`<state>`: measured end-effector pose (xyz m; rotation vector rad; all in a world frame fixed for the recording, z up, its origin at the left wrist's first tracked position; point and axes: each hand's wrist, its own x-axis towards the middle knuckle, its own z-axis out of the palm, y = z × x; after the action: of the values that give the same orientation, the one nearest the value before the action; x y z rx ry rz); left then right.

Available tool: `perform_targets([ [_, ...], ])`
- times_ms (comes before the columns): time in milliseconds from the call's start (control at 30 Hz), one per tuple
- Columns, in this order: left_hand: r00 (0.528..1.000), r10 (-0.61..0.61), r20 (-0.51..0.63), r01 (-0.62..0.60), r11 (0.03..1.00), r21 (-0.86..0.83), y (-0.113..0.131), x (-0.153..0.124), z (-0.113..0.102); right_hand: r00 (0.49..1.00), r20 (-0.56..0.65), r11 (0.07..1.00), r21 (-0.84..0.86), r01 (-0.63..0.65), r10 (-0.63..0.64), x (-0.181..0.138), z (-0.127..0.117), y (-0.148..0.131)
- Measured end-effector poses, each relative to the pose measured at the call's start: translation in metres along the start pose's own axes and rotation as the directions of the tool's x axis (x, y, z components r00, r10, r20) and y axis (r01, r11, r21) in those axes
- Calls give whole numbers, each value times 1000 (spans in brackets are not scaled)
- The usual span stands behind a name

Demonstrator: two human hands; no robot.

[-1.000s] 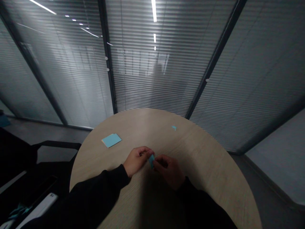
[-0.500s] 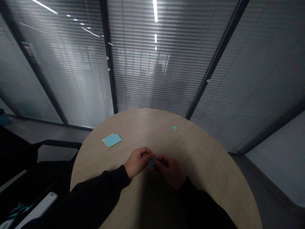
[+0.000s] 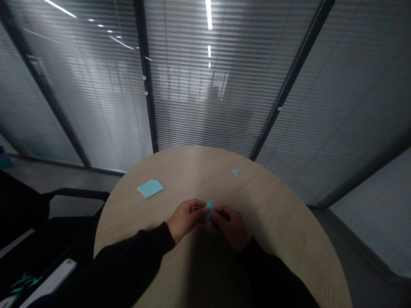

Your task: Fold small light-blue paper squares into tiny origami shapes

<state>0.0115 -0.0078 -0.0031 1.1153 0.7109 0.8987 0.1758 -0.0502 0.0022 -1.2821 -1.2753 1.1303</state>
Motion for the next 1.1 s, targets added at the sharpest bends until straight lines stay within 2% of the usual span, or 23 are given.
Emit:
perform_targets([
  [100, 1000, 2, -28, -3, 999, -50, -4, 1, 1, 1000, -2, 998, 62, -28, 28, 1, 1, -2],
  [267, 997, -71, -37, 63, 982, -176, -5, 1, 3, 997, -32, 984, 165, -69, 76, 3, 0, -1],
  [400, 998, 7, -67, -10, 999, -42, -4, 2, 2, 995, -2, 973, 213, -92, 95, 3, 1, -1],
  [500, 993, 93, -68, -87, 993, 81, -5, 4, 0, 996, 10, 975, 207, -84, 84, 3, 2, 1],
  [733, 987, 159, -35, -152, 977, 151, -5, 4, 1, 996, -4, 973, 217, -83, 86, 3, 2, 1],
  [900, 993, 115, 11, -115, 993, 37, -5, 1, 4, 997, -75, 985, 171, 6, 7, 4, 3, 4],
  [1100, 997, 79, -17, -79, 996, -32, -5, 0, 7, 995, -91, 997, 70, 36, -29, 4, 4, 5],
])
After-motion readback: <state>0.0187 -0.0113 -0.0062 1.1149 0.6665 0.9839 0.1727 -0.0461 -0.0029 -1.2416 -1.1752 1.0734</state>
